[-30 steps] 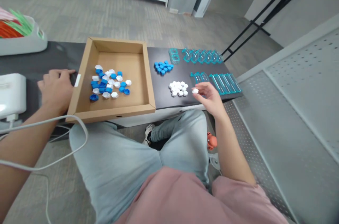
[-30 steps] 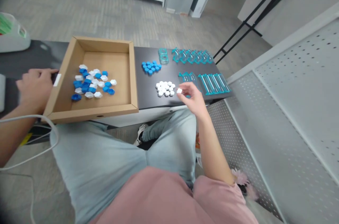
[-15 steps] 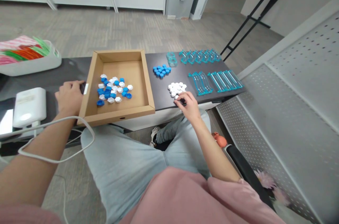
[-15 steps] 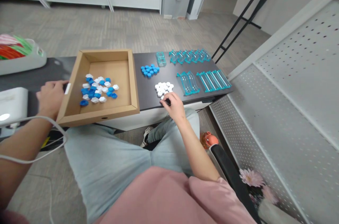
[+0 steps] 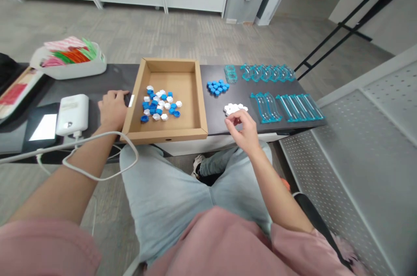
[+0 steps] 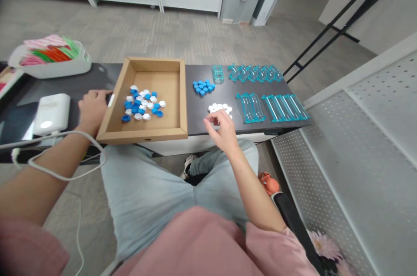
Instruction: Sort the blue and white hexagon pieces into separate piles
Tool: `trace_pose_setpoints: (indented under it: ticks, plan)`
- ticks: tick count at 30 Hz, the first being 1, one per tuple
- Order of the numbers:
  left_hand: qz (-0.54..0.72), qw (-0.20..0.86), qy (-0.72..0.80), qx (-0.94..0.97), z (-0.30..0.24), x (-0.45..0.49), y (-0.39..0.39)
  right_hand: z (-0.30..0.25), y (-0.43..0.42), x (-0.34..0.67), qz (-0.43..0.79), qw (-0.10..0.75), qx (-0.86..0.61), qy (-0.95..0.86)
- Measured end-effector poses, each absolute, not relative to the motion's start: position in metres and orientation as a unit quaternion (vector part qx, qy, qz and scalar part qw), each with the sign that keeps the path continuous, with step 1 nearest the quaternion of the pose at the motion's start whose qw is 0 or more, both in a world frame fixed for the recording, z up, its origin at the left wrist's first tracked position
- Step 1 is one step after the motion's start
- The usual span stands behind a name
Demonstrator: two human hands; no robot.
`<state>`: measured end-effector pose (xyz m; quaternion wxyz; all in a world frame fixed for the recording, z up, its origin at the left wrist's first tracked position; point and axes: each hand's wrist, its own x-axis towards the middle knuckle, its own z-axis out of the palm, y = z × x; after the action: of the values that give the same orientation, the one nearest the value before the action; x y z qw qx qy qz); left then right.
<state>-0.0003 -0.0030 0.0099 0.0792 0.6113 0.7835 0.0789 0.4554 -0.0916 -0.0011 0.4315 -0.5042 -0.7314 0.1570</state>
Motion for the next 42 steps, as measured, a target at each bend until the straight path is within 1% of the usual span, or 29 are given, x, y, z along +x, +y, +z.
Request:
trace_pose_setpoints:
  ticks: [3, 5, 9, 11, 13, 16, 18, 22, 25, 28, 32, 35, 38, 42]
  plan:
    - [0.091, 0.077, 0.78, 0.614, 0.007, -0.002, -0.004, 0.031, -0.062, 0.416, 0.159, 0.336, -0.426, -0.825]
    - [0.096, 0.075, 0.774, 0.621, 0.006, -0.003, -0.004, 0.046, -0.037, 0.381, 0.145, 0.241, -0.389, -0.877]
    - [0.093, 0.074, 0.772, 0.625, 0.007, -0.002, -0.005, 0.053, 0.009, 0.319, 0.086, 0.049, -0.395, -0.913]
    - [0.09, 0.074, 0.773, 0.623, 0.007, -0.002, -0.005, 0.05, 0.024, 0.3, 0.077, -0.013, -0.401, -0.913]
    - [0.087, 0.072, 0.774, 0.623, 0.007, -0.002, -0.005, 0.047, 0.032, 0.292, 0.079, -0.037, -0.406, -0.91]
    - [0.085, 0.07, 0.775, 0.622, 0.008, -0.001, -0.005, 0.044, 0.036, 0.291, 0.083, -0.024, -0.409, -0.908]
    - [0.084, 0.074, 0.775, 0.622, 0.009, -0.001, -0.005, 0.043, 0.037, 0.295, 0.1, 0.014, -0.407, -0.908]
    - [0.079, 0.08, 0.776, 0.62, 0.011, 0.001, -0.005, 0.045, 0.032, 0.323, 0.184, 0.158, -0.391, -0.888]
    - [0.083, 0.075, 0.775, 0.621, 0.011, 0.001, -0.005, 0.048, 0.014, 0.367, 0.235, 0.27, -0.388, -0.849]
    - [0.085, 0.074, 0.776, 0.621, 0.009, 0.0, -0.005, 0.047, -0.017, 0.426, 0.261, 0.345, -0.432, -0.791]
    - [0.08, 0.072, 0.778, 0.618, 0.008, -0.002, -0.003, 0.027, -0.062, 0.498, 0.307, 0.394, -0.518, -0.695]
    - [0.076, 0.072, 0.783, 0.613, 0.008, -0.001, -0.003, 0.004, -0.091, 0.531, 0.321, 0.421, -0.558, -0.639]
    - [0.076, 0.072, 0.785, 0.611, 0.012, 0.003, -0.004, -0.014, -0.109, 0.545, 0.312, 0.413, -0.596, -0.614]
    - [0.078, 0.076, 0.783, 0.612, 0.016, 0.006, -0.006, -0.024, -0.114, 0.542, 0.281, 0.383, -0.622, -0.623]
